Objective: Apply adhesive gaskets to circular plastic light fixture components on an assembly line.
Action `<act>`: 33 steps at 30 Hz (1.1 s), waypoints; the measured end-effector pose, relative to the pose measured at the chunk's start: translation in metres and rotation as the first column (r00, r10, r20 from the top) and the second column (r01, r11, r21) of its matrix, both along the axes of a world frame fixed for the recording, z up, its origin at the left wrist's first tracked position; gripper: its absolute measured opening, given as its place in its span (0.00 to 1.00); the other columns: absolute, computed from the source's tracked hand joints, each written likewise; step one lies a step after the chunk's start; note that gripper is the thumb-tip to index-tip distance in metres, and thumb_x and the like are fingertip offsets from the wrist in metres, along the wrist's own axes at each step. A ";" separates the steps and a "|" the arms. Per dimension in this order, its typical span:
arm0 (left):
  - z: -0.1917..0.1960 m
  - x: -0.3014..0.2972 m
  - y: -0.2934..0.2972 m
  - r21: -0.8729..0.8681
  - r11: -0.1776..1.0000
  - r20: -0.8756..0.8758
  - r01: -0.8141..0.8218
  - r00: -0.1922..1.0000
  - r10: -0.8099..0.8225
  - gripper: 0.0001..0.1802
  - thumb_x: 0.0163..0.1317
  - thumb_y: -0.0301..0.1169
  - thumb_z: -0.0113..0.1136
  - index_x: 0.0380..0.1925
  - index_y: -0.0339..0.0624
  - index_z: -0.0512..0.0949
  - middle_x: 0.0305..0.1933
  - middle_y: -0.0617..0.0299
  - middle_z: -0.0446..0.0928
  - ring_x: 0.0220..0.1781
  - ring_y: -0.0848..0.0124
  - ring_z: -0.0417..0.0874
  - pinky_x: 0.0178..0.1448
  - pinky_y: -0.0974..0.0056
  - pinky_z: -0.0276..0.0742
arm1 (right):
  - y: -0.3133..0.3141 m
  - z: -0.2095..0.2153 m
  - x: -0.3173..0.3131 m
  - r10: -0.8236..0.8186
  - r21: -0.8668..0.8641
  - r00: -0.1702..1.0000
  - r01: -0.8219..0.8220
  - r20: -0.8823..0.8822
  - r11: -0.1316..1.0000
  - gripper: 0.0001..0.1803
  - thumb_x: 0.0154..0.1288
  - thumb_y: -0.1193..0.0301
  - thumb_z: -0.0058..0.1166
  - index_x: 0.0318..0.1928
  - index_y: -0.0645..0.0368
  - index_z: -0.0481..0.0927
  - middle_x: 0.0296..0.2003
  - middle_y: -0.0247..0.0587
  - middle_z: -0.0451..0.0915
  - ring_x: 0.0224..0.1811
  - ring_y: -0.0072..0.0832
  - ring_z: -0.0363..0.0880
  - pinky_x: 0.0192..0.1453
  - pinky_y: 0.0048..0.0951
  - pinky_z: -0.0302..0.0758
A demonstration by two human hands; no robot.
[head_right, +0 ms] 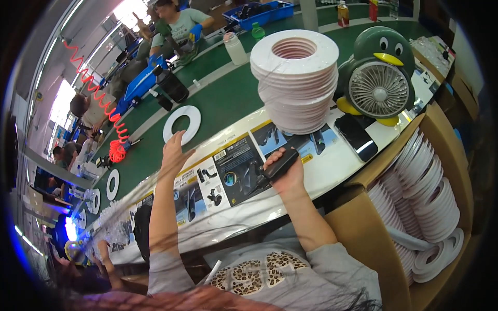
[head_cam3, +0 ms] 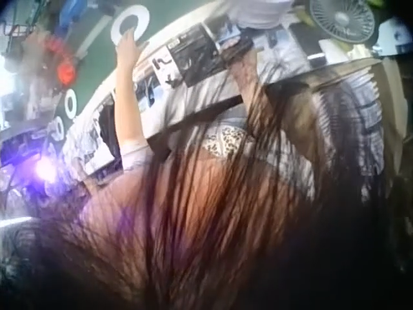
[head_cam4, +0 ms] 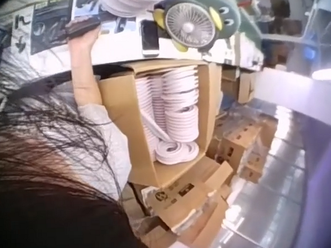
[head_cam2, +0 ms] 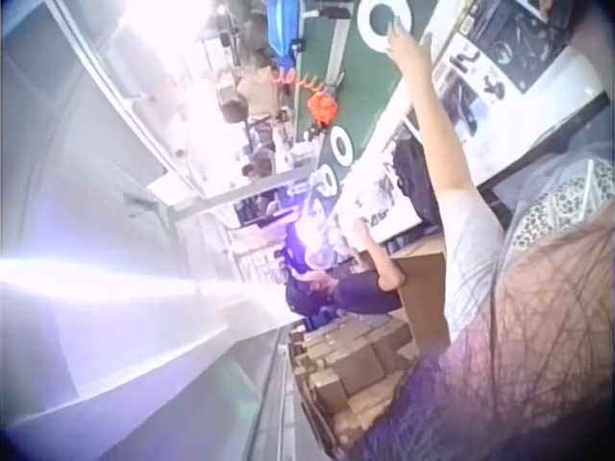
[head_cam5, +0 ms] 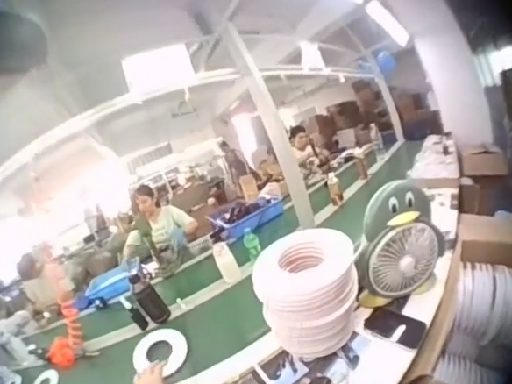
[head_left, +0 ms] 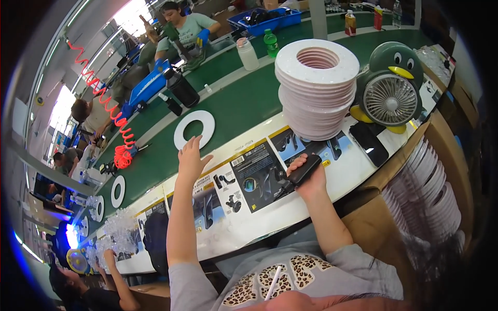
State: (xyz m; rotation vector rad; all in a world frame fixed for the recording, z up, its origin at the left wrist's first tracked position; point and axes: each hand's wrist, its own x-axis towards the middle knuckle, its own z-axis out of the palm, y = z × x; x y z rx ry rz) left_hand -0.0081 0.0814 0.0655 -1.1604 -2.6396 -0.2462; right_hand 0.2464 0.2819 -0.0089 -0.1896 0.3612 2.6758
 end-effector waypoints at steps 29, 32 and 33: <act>0.154 0.107 0.263 -0.215 0.669 0.151 0.711 0.701 -0.697 0.36 0.35 0.40 0.72 0.50 0.46 0.76 0.48 0.56 0.80 0.53 0.57 0.78 0.60 0.54 0.66 | 0.012 0.014 0.012 0.011 -0.043 0.999 -0.012 -0.034 0.999 0.08 0.62 0.66 0.41 0.29 0.55 0.70 0.24 0.30 0.72 0.29 0.25 0.72 0.42 0.29 0.71; 0.154 0.097 0.238 -0.164 0.714 0.136 0.680 0.733 -0.667 0.35 0.36 0.39 0.71 0.50 0.47 0.75 0.48 0.56 0.79 0.53 0.58 0.77 0.60 0.54 0.65 | 0.010 0.010 0.014 0.029 -0.002 0.999 -0.030 -0.040 1.000 0.08 0.63 0.67 0.40 0.29 0.55 0.70 0.25 0.30 0.72 0.30 0.25 0.72 0.44 0.30 0.71; 0.152 0.091 0.223 -0.091 0.725 0.100 0.683 0.730 -0.676 0.33 0.38 0.39 0.71 0.50 0.48 0.76 0.48 0.56 0.79 0.54 0.58 0.77 0.63 0.48 0.62 | 0.009 0.009 0.014 0.034 -0.001 0.999 -0.034 -0.036 0.999 0.08 0.63 0.67 0.40 0.29 0.55 0.70 0.25 0.30 0.72 0.30 0.25 0.72 0.44 0.30 0.71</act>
